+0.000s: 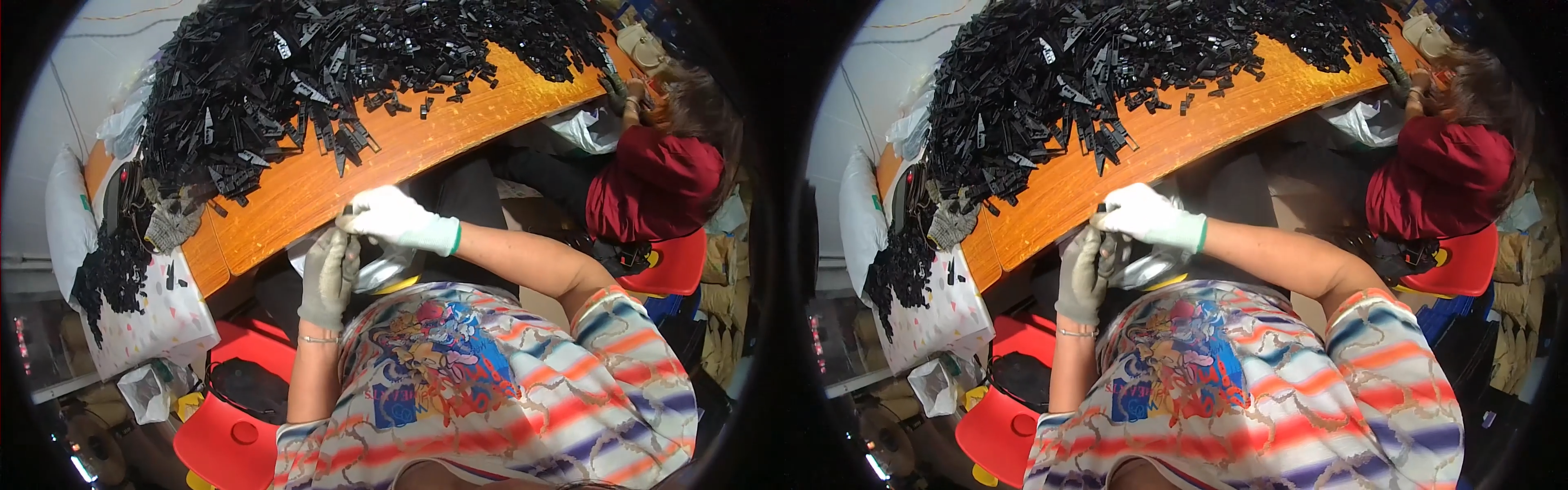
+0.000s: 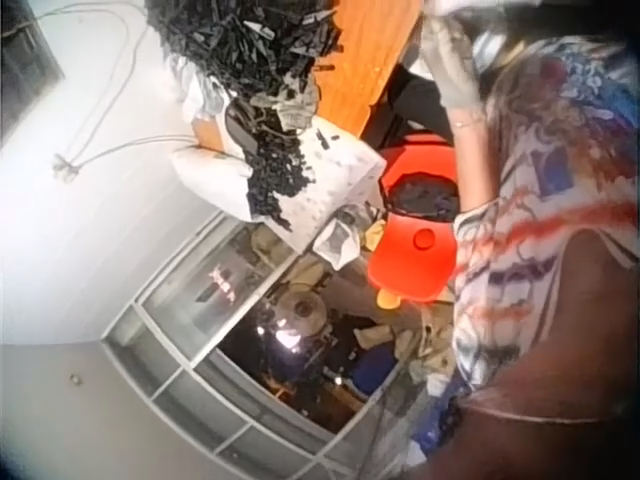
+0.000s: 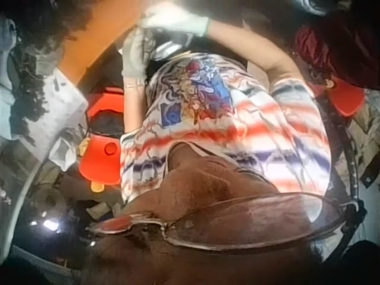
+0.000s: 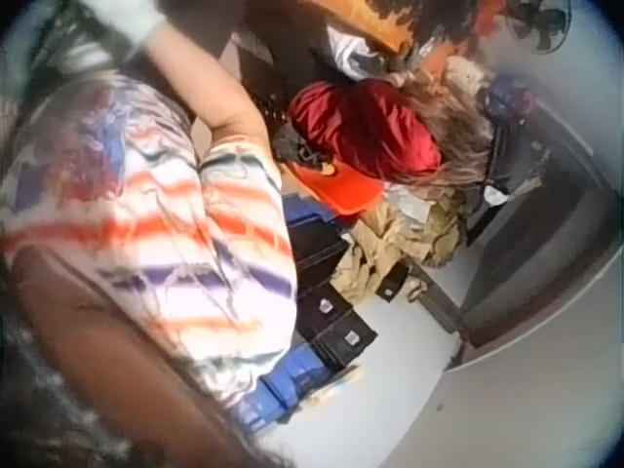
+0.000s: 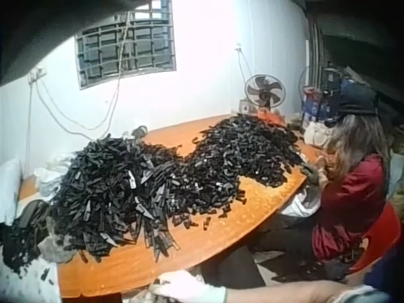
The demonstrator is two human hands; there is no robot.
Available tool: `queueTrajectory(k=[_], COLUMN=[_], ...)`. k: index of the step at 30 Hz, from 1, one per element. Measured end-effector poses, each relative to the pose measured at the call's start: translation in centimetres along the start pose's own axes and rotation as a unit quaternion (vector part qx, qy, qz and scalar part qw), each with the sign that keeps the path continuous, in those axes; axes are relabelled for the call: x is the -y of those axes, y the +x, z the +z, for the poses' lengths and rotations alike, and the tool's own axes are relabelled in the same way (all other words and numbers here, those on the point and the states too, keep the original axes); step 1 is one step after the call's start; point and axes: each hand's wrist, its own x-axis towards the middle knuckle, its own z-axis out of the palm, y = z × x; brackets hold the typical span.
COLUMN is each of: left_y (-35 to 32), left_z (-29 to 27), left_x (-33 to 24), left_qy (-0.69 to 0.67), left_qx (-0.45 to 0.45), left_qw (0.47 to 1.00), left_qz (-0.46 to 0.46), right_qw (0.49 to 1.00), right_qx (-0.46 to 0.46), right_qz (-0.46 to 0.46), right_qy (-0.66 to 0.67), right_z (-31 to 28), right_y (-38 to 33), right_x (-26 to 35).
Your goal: Sorting black plastic hardware components and placing them into a collection bag.
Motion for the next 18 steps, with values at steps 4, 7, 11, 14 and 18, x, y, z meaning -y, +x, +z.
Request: queueTrajectory(k=[4,7,11,14,18], left_y=[-0.3,-1.7,-1.4,0.4,5.5], left_z=[-2.3,-1.4,-2.0,0.0,0.7], left_x=[0.8,0.6,-0.5,-2.8,-5.7], left_qy=[0.591,0.660,0.697,0.739,0.767], left_qx=[-0.073,-0.158,-0.135,-0.125,-0.074], left_qw=[0.783,0.687,0.643,0.602,0.513], left_qz=[0.180,0.260,0.286,0.276,0.377], right_qw=[0.976,0.950,0.902,0.791,0.743], right_qx=[0.026,-0.076,-0.293,-0.340,-0.303], right_qz=[-0.121,-0.176,-0.135,-0.253,-0.240], right_qy=[-0.180,-0.247,-0.286,-0.440,-0.546], right_z=[-1.6,-5.7,-9.4,-12.0,-13.1], right_y=[0.6,0.9,2.9,5.5,7.7], right_x=[-3.6,-3.6,-2.0,-3.2,-2.1])
